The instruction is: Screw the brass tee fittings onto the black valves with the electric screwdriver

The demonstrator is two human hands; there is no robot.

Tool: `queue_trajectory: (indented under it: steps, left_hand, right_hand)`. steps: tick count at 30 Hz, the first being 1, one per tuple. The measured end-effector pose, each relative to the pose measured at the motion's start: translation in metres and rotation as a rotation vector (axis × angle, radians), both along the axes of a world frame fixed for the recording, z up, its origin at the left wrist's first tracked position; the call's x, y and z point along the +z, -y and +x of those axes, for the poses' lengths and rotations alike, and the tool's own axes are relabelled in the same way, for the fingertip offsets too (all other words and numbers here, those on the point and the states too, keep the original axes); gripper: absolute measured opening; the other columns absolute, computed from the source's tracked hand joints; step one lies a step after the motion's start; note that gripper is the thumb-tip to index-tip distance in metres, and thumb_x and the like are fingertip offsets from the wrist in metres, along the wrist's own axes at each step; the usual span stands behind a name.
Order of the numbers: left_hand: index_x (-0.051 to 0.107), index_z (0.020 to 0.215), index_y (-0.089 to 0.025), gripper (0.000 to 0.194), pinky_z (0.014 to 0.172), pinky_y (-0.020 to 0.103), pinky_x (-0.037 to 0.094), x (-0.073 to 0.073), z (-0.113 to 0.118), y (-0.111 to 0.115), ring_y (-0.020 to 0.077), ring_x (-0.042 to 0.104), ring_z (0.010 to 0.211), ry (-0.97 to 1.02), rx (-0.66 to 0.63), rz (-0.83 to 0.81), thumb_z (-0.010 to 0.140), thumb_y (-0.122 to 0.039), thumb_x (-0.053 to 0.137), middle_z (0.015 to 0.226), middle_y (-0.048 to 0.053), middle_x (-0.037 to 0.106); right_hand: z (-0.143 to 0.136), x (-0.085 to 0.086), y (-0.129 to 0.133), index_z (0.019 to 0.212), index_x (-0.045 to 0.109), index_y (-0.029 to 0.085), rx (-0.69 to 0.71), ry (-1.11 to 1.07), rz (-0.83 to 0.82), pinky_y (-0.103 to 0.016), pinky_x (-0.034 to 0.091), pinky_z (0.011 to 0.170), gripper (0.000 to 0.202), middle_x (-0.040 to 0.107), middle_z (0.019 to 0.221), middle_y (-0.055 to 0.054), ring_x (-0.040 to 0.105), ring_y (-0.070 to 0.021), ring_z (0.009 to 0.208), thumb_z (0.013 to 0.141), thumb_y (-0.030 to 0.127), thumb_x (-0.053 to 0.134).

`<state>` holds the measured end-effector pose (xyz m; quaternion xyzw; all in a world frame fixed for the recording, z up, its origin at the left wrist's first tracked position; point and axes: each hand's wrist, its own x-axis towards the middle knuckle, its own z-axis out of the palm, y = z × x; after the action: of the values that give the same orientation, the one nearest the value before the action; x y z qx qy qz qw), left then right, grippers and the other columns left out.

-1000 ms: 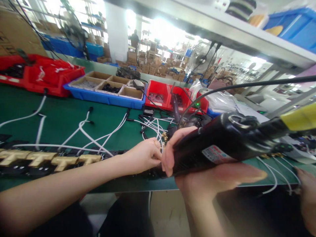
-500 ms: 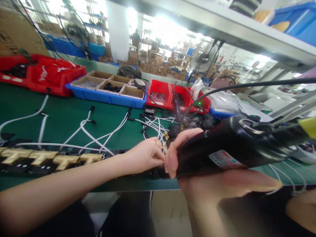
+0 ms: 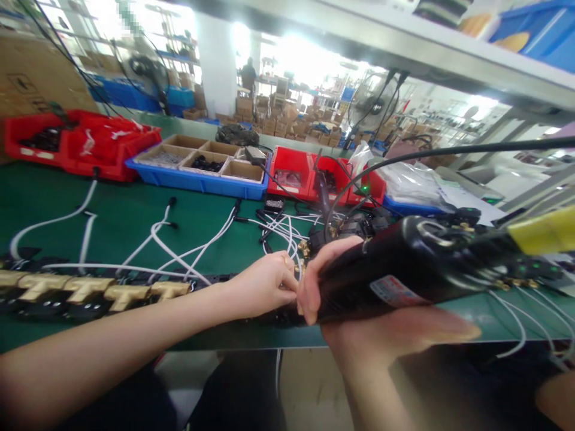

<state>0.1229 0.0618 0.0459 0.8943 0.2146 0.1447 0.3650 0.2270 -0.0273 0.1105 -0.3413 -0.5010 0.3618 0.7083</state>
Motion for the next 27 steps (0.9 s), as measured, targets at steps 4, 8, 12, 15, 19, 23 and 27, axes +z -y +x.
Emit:
queue_trajectory:
  steps: [4,8,12,15,19,23,27]
  left_hand:
    - [0.080,0.090,-0.021,0.014,0.072,0.027,0.041,0.008,-0.006,0.003,0.0182,0.057,0.081,-0.022,-0.020,0.111,0.088,-0.026,0.067,0.075,0.005,0.071]
    - [0.077,0.101,-0.023,0.018,0.081,0.029,0.044,0.013,-0.025,0.004,0.0190,0.058,0.090,-0.013,-0.025,0.225,0.084,-0.019,0.071,0.093,0.005,0.071]
    - [0.078,0.095,-0.021,0.015,0.081,0.029,0.045,0.009,-0.040,0.004,0.0171,0.060,0.087,-0.017,-0.058,0.236,0.087,-0.015,0.066,0.090,0.003,0.072]
    - [0.078,0.094,-0.020,0.015,0.082,0.029,0.045,0.007,-0.042,0.004,0.0166,0.060,0.086,-0.003,-0.064,0.231,0.089,-0.015,0.064,0.088,0.003,0.072]
    - [0.077,0.099,-0.021,0.020,0.083,0.030,0.045,0.007,-0.042,0.001,0.0172,0.060,0.088,-0.010,-0.090,0.273,0.092,-0.015,0.060,0.090,0.004,0.071]
    - [0.076,0.102,-0.022,0.022,0.080,0.033,0.043,0.007,-0.046,-0.002,0.0192,0.059,0.089,-0.039,-0.125,0.377,0.092,-0.015,0.057,0.091,0.005,0.070]
    - [0.074,0.107,-0.023,0.024,0.078,0.033,0.041,0.008,-0.049,-0.002,0.0203,0.055,0.089,-0.075,-0.148,0.433,0.092,-0.016,0.057,0.089,0.005,0.068]
  right_hand:
    - [-0.002,0.007,0.004,0.076,0.067,0.016,0.031,-0.012,0.077,-0.024,0.038,0.035,0.046,0.052,0.047,0.002,0.043,-0.0123,0.031,0.077,0.061,0.075]
    - [-0.011,0.009,0.001,0.072,0.064,0.015,0.028,-0.048,0.061,-0.021,0.038,0.036,0.054,0.052,0.047,0.002,0.044,-0.0111,0.034,0.077,0.069,0.069]
    - [-0.016,0.006,-0.006,0.064,0.061,0.014,0.092,-0.025,0.016,-0.022,0.037,0.039,0.065,0.054,0.048,-0.001,0.046,-0.0120,0.036,0.077,0.078,0.062]
    - [-0.010,0.001,-0.009,0.072,0.064,0.013,0.161,-0.020,-0.008,-0.025,0.041,0.042,0.069,0.057,0.050,-0.003,0.049,-0.0147,0.037,0.075,0.082,0.059]
    - [-0.006,-0.001,-0.008,0.075,0.065,0.013,0.191,0.015,0.016,-0.026,0.042,0.042,0.070,0.059,0.052,-0.004,0.051,-0.0157,0.038,0.075,0.082,0.059]
    - [-0.012,0.001,-0.003,0.069,0.064,0.013,0.054,0.012,0.010,-0.025,0.038,0.038,0.066,0.054,0.048,-0.002,0.047,-0.0140,0.036,0.079,0.078,0.058]
    - [-0.016,0.002,-0.001,0.079,0.066,0.016,0.053,-0.031,0.068,-0.022,0.039,0.036,0.046,0.053,0.050,0.002,0.045,-0.0108,0.035,0.078,0.061,0.074]
